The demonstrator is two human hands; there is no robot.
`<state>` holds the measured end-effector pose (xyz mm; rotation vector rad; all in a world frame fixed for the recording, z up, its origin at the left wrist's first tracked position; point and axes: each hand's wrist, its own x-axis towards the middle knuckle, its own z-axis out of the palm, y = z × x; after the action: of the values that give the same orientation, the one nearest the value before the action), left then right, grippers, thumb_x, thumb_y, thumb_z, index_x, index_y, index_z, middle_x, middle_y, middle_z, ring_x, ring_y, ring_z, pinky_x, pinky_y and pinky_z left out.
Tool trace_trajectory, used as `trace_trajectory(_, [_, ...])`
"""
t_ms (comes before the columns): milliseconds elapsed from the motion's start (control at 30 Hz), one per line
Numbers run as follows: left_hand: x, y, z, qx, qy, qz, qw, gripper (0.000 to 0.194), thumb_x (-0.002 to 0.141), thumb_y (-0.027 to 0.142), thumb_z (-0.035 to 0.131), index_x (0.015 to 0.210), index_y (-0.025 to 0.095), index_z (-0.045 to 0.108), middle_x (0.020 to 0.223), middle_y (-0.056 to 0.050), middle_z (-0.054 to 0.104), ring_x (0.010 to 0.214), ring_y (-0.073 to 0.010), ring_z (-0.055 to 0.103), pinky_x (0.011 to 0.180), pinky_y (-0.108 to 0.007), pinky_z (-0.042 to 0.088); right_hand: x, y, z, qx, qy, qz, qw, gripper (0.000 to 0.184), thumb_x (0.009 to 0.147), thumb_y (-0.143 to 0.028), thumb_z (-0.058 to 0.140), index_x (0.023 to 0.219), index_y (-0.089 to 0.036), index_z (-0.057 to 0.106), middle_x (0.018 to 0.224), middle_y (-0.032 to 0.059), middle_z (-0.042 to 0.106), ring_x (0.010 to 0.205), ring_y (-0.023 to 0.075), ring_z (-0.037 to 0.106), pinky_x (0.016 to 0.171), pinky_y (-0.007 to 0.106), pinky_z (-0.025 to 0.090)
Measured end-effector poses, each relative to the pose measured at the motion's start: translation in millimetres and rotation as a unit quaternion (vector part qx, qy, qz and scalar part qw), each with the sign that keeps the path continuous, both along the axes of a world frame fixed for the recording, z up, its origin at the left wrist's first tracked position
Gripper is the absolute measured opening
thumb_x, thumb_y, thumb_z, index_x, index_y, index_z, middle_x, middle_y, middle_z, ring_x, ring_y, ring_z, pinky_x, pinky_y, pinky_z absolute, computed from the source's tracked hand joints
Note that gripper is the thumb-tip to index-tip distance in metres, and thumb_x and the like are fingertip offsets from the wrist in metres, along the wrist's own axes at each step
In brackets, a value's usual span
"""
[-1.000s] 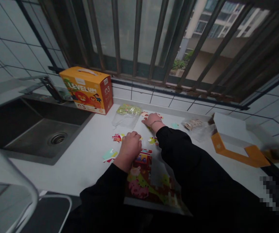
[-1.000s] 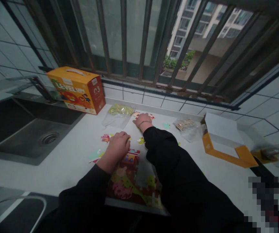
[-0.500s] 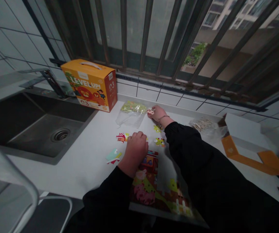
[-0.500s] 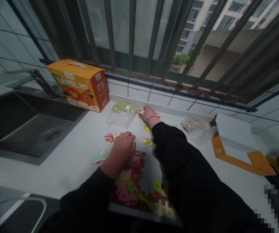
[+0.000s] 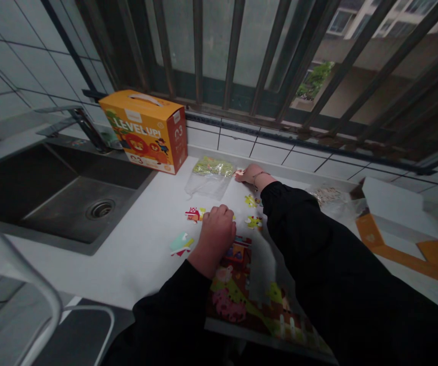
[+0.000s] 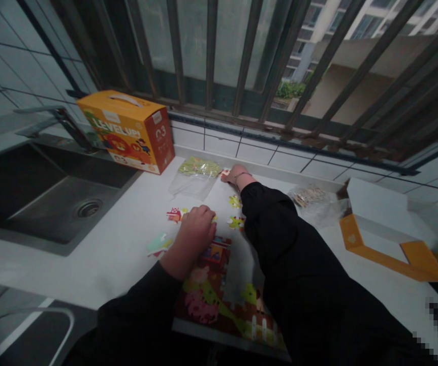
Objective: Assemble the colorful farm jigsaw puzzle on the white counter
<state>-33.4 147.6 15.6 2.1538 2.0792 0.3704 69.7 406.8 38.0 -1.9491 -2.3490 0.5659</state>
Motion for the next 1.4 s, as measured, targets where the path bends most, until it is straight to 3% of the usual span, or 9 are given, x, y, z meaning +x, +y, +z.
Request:
trace_trajectory(233, [0.0, -1.3, -1.1, 0.018, -0.018, 0.003, 1.000, 0.020, 0.102, 0.026, 0.062, 0.118, 0.019, 0.072, 0.125, -0.013, 0.071, 0.121, -0.0337, 0.063, 0.099, -0.049, 0.051, 25.9, -25.6, 4.8, 0.031, 0.140, -0.040, 0.989, 0.035, 0.085, -0.029, 0.088, 0.112, -0.017, 0.069, 0.093, 0.0048, 0.079, 0.082, 0.0180, 0.069, 0.072, 0.026, 0.050])
trace_trajectory(367, [-0.9, 4.2, -2.2, 0.071, -0.175, 0.019, 0.982, 0.028, 0.103, 0.030, 0.064, 0.126, 0.017, 0.070, 0.130, -0.016, 0.073, 0.124, -0.0330, 0.065, 0.109, -0.049, 0.050, 61.4, -74.4, 11.2, 0.022, 0.222, -0.028, 0.974, 0.039, 0.084, -0.038, 0.089, 0.111, -0.020, 0.066, 0.083, 0.0008, 0.076, 0.067, 0.0146, 0.063, 0.063, 0.025, 0.049])
trace_trajectory(533, [1.6, 4.2, 6.2, -0.004, -0.532, 0.020, 0.847, 0.040, 0.099, 0.043, 0.069, 0.128, 0.016, 0.066, 0.107, -0.010, 0.080, 0.092, -0.0224, 0.074, 0.084, -0.035, 0.057, 103.6, -175.7, 8.7, -0.060, 0.408, 0.024, 0.911, 0.051, 0.077, -0.056, 0.092, 0.106, -0.024, 0.065, 0.081, -0.0003, 0.075, 0.065, 0.0162, 0.064, 0.059, 0.026, 0.048])
trace_trajectory(633, [4.4, -4.3, 12.6, -0.080, -0.596, -0.035, 0.798, 0.034, 0.095, 0.049, 0.072, 0.109, 0.018, 0.070, 0.086, -0.003, 0.075, 0.072, -0.0163, 0.066, 0.067, -0.027, 0.050, 121.2, -232.6, 6.8, -0.082, 0.441, 0.021, 0.894, 0.043, 0.088, -0.061, 0.080, 0.102, -0.024, 0.063, 0.083, -0.0001, 0.074, 0.067, 0.0162, 0.064, 0.061, 0.027, 0.051])
trace_trajectory(867, [4.9, -15.7, 16.2, -0.109, -0.496, -0.144, 0.849, 0.038, 0.099, 0.052, 0.065, 0.116, 0.021, 0.079, 0.075, -0.001, 0.068, 0.067, -0.0169, 0.060, 0.062, -0.027, 0.046, 223.1, -314.2, 1.2, 0.028, 0.348, -0.111, 0.931, 0.044, 0.101, -0.067, 0.058, 0.098, -0.024, 0.067, 0.082, 0.0026, 0.074, 0.069, 0.0201, 0.068, 0.065, 0.031, 0.054])
trace_trajectory(1100, [11.8, -18.6, 17.4, -0.111, -0.410, -0.220, 0.878, 0.036, 0.101, 0.052, 0.063, 0.118, 0.025, 0.080, 0.102, -0.007, 0.078, 0.088, -0.0211, 0.069, 0.075, -0.031, 0.053, 339.2, -350.9, -34.6, 0.071, 0.190, -0.196, 0.959, 0.043, 0.095, -0.062, 0.063, 0.114, -0.023, 0.067, 0.084, 0.0049, 0.079, 0.076, 0.0266, 0.073, 0.072, 0.039, 0.054])
trace_trajectory(1233, [19.8, -26.4, 20.0, -0.159, -0.392, -0.238, 0.874, 0.035, 0.104, 0.049, 0.062, 0.128, 0.024, 0.068, 0.087, -0.001, 0.072, 0.067, -0.0156, 0.060, 0.064, -0.027, 0.047, 350.9, -356.9, -38.5, 0.152, 0.106, -0.177, 0.967, 0.039, 0.091, -0.055, 0.067, 0.107, -0.021, 0.075, 0.104, 0.0141, 0.079, 0.097, 0.0323, 0.073, 0.090, 0.047, 0.057])
trace_trajectory(1333, [31.6, -32.0, 27.3, -0.148, -0.319, -0.286, 0.892, 0.022, 0.107, 0.044, 0.059, 0.108, 0.024, 0.069, 0.094, -0.002, 0.073, 0.078, -0.0165, 0.064, 0.073, -0.028, 0.049, 331.6, -360.7, -24.8, 0.249, 0.110, -0.144, 0.951, 0.041, 0.094, -0.050, 0.067, 0.115, -0.016, 0.076, 0.119, 0.0202, 0.074, 0.114, 0.0361, 0.069, 0.105, 0.053, 0.054])
trace_trajectory(1400, [44.6, -35.8, 35.0, -0.155, -0.276, -0.319, 0.894, 0.021, 0.109, 0.040, 0.056, 0.104, 0.024, 0.070, 0.097, -0.002, 0.075, 0.084, -0.0174, 0.067, 0.080, -0.029, 0.049, 306.6, -364.3, -11.3, 0.242, 0.169, -0.113, 0.949, 0.038, 0.098, -0.048, 0.065, 0.119, -0.018, 0.076, 0.117, 0.0170, 0.075, 0.108, 0.0322, 0.070, 0.100, 0.049, 0.056])
